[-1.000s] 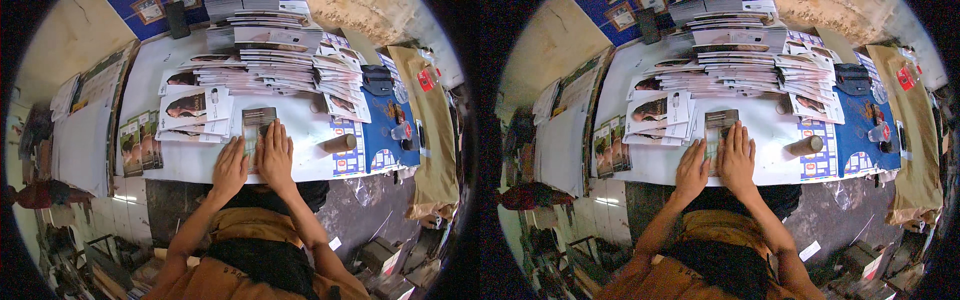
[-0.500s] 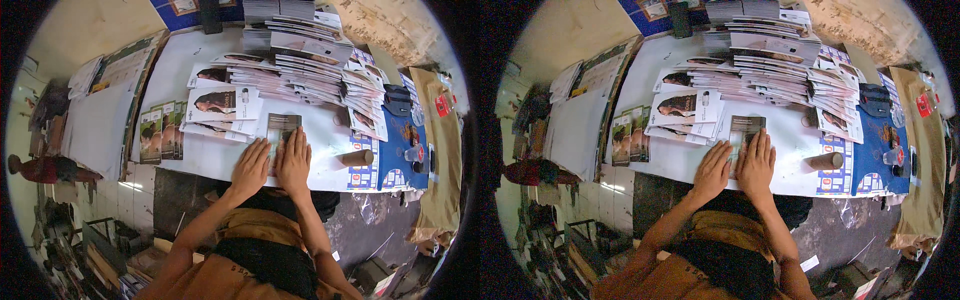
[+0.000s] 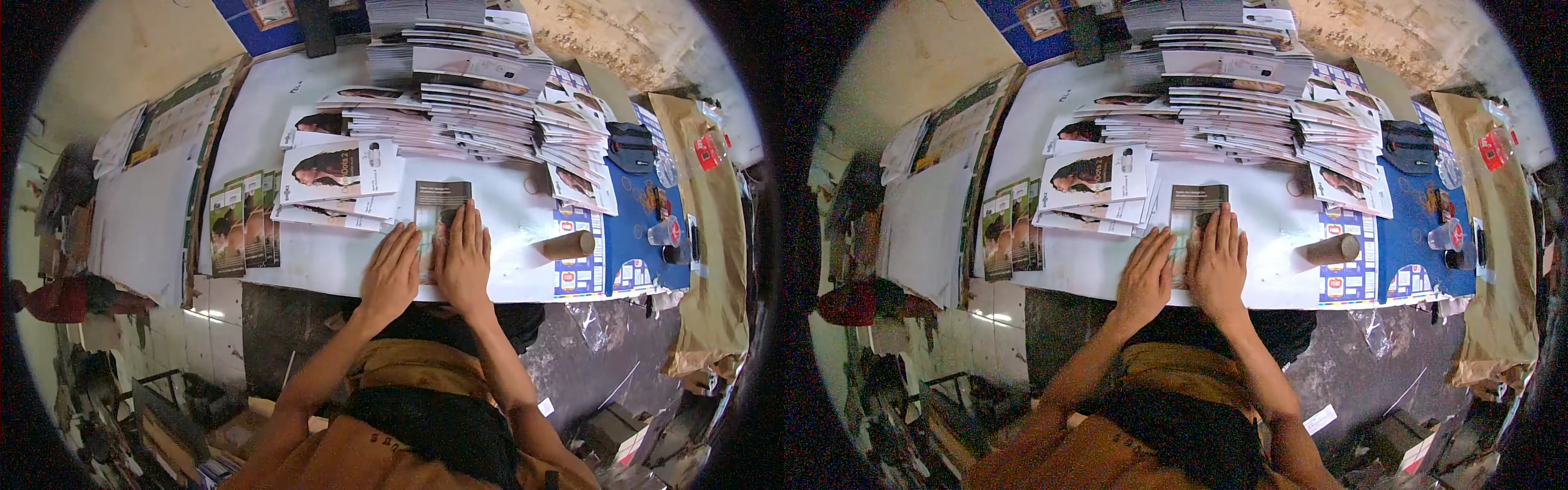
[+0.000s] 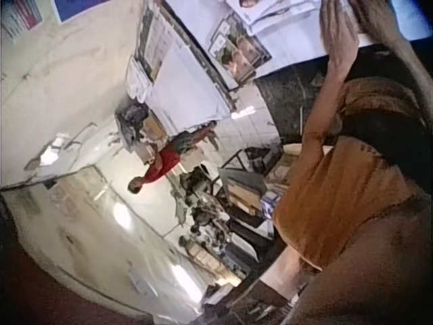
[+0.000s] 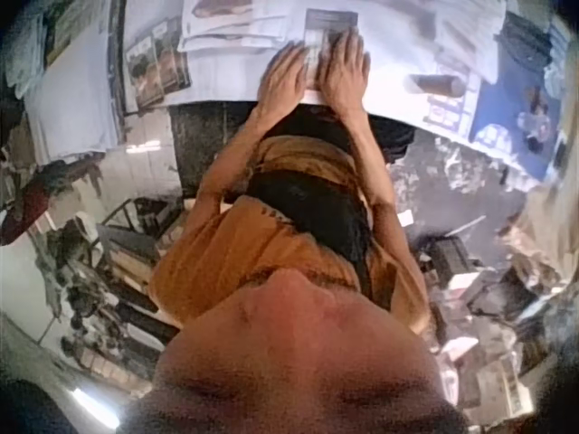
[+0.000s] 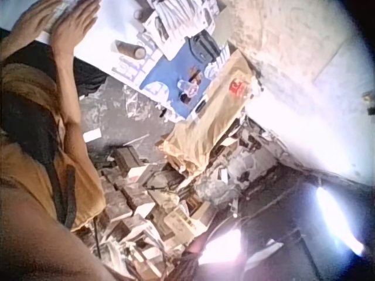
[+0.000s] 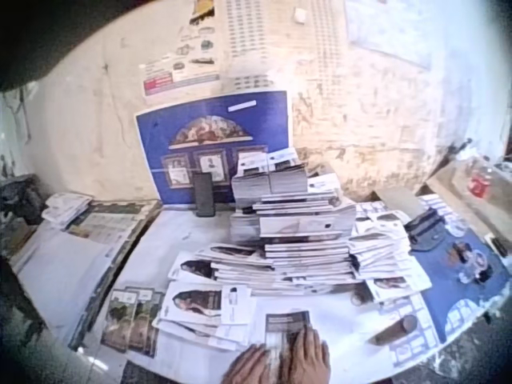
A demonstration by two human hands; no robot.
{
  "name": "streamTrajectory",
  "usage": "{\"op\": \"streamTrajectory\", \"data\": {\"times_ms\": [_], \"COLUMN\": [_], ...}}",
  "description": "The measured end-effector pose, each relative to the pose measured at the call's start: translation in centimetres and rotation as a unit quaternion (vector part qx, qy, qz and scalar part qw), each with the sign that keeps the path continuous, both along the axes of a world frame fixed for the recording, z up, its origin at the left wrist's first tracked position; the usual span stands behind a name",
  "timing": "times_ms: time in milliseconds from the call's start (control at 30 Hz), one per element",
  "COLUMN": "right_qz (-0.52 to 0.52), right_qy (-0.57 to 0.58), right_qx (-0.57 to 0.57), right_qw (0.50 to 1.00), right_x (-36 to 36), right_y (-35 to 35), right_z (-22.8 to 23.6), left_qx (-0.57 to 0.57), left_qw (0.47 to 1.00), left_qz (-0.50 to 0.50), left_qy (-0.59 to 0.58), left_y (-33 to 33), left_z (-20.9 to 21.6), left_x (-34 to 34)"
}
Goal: The person counts and stacks booklets on a white table, using a handheld wooden cylinder to press down on the pages.
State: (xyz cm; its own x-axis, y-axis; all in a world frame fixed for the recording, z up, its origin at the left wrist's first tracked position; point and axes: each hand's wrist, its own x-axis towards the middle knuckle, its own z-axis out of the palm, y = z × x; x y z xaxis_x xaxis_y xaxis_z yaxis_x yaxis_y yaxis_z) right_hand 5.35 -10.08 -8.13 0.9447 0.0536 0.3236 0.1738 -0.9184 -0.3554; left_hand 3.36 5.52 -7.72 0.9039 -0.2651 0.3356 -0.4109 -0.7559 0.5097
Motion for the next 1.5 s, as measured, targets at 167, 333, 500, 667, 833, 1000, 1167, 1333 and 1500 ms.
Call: {"op": "streamTrajectory", "data": {"times_ms": [167,333,500,667,833,1000,1167,1333,1500], "right_qz": [0.003,-0.011,-0.023,-0.003,-0.029,-0.006,-0.013,0.058,-0.2], "right_qy": [0.008,0.018,0.03,0.014,0.014,0.014,0.065,-0.086,-0.266], "right_qx": [-0.004,-0.002,0.0,0.018,0.004,0.02,0.059,0.214,0.232], "right_qw": [1.0,1.0,0.999,1.0,0.999,1.0,0.996,0.971,0.914], "right_x": [-0.2,-0.2,-0.3,-0.3,-0.7,-0.4,-0.5,-3.3,-3.4], "right_y": [0.1,0.5,-0.7,0.8,-0.7,0.4,-1.4,-5.0,-13.2], "right_z": [0.2,0.3,0.3,0.5,0.1,0.1,0.6,4.8,5.4], "left_qx": [0.015,0.015,-0.021,0.029,0.027,0.042,0.054,0.088,0.068], "left_qw": [1.0,1.0,1.0,0.999,0.998,0.999,0.997,0.995,0.998], "left_qz": [0.011,0.006,-0.004,0.0,-0.026,0.01,-0.045,-0.015,0.003], "left_qy": [-0.021,-0.018,-0.002,0.029,0.058,0.023,-0.012,0.033,-0.002], "left_y": [-0.1,-0.2,-1.1,0.3,-1.4,-0.4,-1.3,0.1,0.2], "left_z": [0.5,0.5,-0.6,0.4,0.8,1.1,0.6,1.9,1.8], "left_x": [-0.1,-0.2,0.4,-0.3,0.2,-0.3,0.8,0.0,-0.3]}}
